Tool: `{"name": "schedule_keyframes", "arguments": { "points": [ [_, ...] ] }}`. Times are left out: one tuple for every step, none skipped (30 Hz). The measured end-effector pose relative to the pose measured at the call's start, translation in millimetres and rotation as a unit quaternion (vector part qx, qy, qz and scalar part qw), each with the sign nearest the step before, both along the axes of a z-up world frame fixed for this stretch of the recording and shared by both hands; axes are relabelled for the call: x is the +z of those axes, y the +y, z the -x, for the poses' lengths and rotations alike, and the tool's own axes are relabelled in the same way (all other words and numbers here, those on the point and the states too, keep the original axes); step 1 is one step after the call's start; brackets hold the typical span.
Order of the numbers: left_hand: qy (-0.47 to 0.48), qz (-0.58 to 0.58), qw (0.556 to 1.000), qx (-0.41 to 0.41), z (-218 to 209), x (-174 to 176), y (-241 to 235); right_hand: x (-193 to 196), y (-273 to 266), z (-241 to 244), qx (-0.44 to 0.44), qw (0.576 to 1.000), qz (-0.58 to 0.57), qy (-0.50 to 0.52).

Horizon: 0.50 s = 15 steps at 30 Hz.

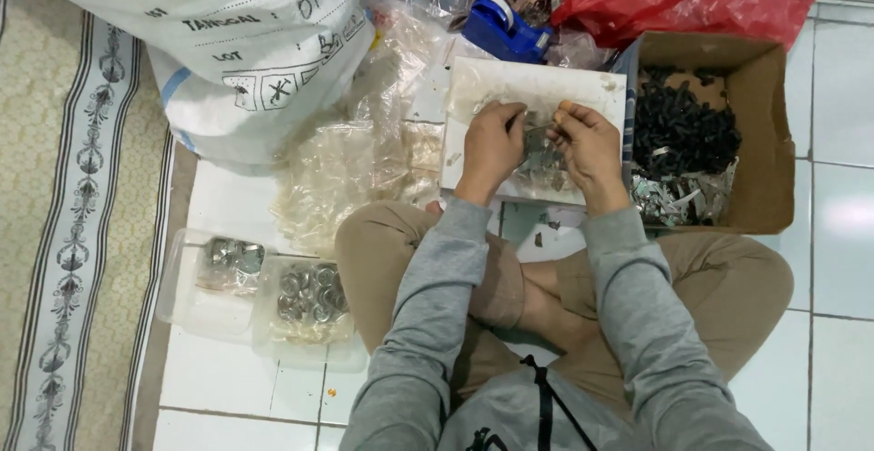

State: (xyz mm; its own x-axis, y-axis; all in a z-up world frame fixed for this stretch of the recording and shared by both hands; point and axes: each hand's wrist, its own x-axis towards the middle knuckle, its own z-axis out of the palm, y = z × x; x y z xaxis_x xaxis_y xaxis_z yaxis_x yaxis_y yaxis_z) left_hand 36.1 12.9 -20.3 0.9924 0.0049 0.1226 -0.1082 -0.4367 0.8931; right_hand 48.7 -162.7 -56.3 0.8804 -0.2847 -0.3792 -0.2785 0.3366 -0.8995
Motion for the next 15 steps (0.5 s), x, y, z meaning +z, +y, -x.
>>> {"name": "schedule_keyframes", "arguments": {
  "points": [
    [-0.001, 0.0, 1.0, -0.001, 0, 3, 1, 1, 3, 2, -0.001, 1.0, 0.0, -0.001],
    [0.006, 0.019, 1.0, 0.005, 1, 7, 2, 1, 6, 4, -0.018, 0.999, -0.004, -0.035],
    [0.012, 0.038, 0.999, 0.009, 1, 10, 2, 2, 9, 7, -0.035, 0.997, -0.009, -0.069],
    [0.011, 0.038, 0.999, 0.007, 1, 10, 2, 2, 13, 9, -0.038, 0.997, -0.009, -0.069],
    [0.006, 0.035, 0.999, 0.009, 1, 10, 2, 2, 18, 10, -0.046, 0.994, 0.02, -0.1],
    [0.0, 0.033, 0.999, 0.011, 2, 10, 3, 1, 24, 12, -0.055, 0.989, 0.048, -0.129],
    [-0.001, 0.031, 0.999, 0.012, 2, 11, 2, 3, 24, 12, -0.054, 0.989, 0.046, -0.13],
    [0.005, 0.038, 0.999, 0.017, 2, 12, 2, 4, 25, 13, -0.076, 0.98, 0.077, -0.168],
    [0.011, 0.045, 0.999, 0.024, 3, 12, 2, 5, 25, 13, -0.095, 0.968, 0.108, -0.205],
    [0.01, 0.044, 0.999, 0.027, 3, 14, 4, 8, 29, 14, -0.093, 0.968, 0.106, -0.206],
    [0.014, 0.05, 0.998, 0.029, 3, 15, 3, 12, 31, 17, -0.091, 0.959, 0.14, -0.228],
    [0.018, 0.056, 0.998, 0.031, 3, 15, 2, 15, 32, 20, -0.09, 0.949, 0.173, -0.249],
    [0.017, 0.057, 0.998, 0.028, 2, 14, 1, 9, 34, 18, -0.092, 0.948, 0.175, -0.249],
    [0.006, 0.051, 0.998, 0.027, 1, 12, -1, 3, 35, 16, -0.013, 0.941, 0.201, -0.271],
    [-0.002, 0.043, 0.999, 0.029, 3, 9, -1, -5, 39, 16, 0.069, 0.929, 0.223, -0.288]
  ]
}}
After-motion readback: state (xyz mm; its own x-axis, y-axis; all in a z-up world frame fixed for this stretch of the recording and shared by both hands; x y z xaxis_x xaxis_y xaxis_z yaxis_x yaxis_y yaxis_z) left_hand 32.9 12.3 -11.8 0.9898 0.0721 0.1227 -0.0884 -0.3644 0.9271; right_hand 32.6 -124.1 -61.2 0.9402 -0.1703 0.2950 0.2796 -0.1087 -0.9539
